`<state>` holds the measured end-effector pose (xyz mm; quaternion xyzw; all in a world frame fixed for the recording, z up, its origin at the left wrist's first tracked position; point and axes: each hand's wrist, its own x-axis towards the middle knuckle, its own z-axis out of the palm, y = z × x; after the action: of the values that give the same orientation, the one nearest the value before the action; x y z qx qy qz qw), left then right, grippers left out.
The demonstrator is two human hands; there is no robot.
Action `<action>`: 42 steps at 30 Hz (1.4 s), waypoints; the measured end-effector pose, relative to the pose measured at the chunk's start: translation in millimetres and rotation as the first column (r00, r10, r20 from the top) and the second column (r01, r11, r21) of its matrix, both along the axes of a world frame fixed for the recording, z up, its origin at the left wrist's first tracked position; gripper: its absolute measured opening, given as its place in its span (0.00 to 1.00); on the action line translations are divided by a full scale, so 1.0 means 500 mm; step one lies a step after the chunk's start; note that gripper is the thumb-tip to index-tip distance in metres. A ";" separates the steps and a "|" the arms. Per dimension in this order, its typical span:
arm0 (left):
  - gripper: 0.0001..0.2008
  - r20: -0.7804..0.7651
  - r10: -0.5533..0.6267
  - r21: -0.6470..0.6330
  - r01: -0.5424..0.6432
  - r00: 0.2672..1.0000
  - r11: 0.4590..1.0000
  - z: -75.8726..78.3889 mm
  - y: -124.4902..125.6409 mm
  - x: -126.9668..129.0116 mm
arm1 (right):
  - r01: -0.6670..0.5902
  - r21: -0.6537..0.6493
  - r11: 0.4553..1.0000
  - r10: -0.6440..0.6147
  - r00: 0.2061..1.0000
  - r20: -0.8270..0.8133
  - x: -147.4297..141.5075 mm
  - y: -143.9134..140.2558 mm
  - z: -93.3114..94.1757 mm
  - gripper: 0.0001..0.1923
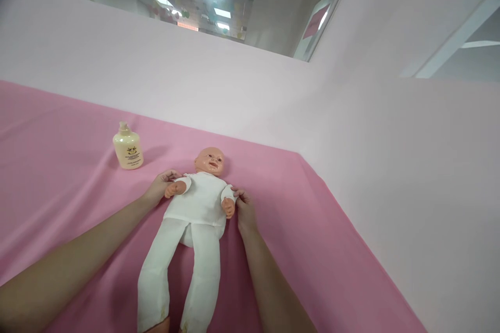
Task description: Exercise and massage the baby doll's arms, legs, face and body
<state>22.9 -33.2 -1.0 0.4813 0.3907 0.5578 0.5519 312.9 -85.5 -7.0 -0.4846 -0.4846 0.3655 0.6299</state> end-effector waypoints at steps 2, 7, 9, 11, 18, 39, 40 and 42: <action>0.16 -0.043 0.001 0.034 0.001 0.999 0.999 0.004 -0.003 0.001 | 0.001 -0.024 1.000 -0.002 0.999 -0.032 -0.007 -0.003 0.003 0.12; 0.20 -0.186 0.080 0.149 -0.052 0.979 0.987 0.006 -0.012 0.005 | 0.008 -0.051 0.999 -0.017 0.985 -0.172 -0.026 -0.018 0.021 0.15; 0.21 -0.224 0.101 0.174 -0.062 0.969 0.983 0.001 -0.012 0.006 | 0.041 -0.043 0.998 -0.048 0.985 -0.169 -0.028 -0.023 0.028 0.16; 0.23 -0.237 0.114 0.184 -0.071 0.965 0.980 -0.005 -0.010 0.005 | 0.070 -0.042 0.997 -0.075 0.988 -0.133 -0.028 -0.026 0.032 0.16; 0.28 -0.320 0.190 0.151 -0.149 0.928 0.977 -0.004 -0.009 -0.003 | 0.117 -0.043 0.992 -0.118 0.993 -0.017 -0.015 -0.025 0.023 0.17; 0.27 -0.363 0.201 0.122 -0.168 0.910 0.978 -0.007 -0.007 -0.011 | 0.126 0.015 0.992 -0.126 0.961 0.244 -0.022 -0.019 -0.004 0.46; 0.28 -0.375 0.192 0.120 -0.158 0.907 0.980 -0.006 -0.008 -0.011 | 0.123 0.002 0.992 -0.120 0.959 0.257 -0.021 -0.018 -0.007 0.46; 0.29 -0.399 0.171 0.113 -0.137 0.901 0.984 -0.005 -0.008 -0.011 | 0.111 -0.025 0.993 -0.097 0.942 0.320 -0.017 -0.018 -0.010 0.42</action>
<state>17.3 -37.1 -3.6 0.5766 0.5105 0.5030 0.3924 304.4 -94.3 -11.9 -0.5756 -0.5455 0.2590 0.5514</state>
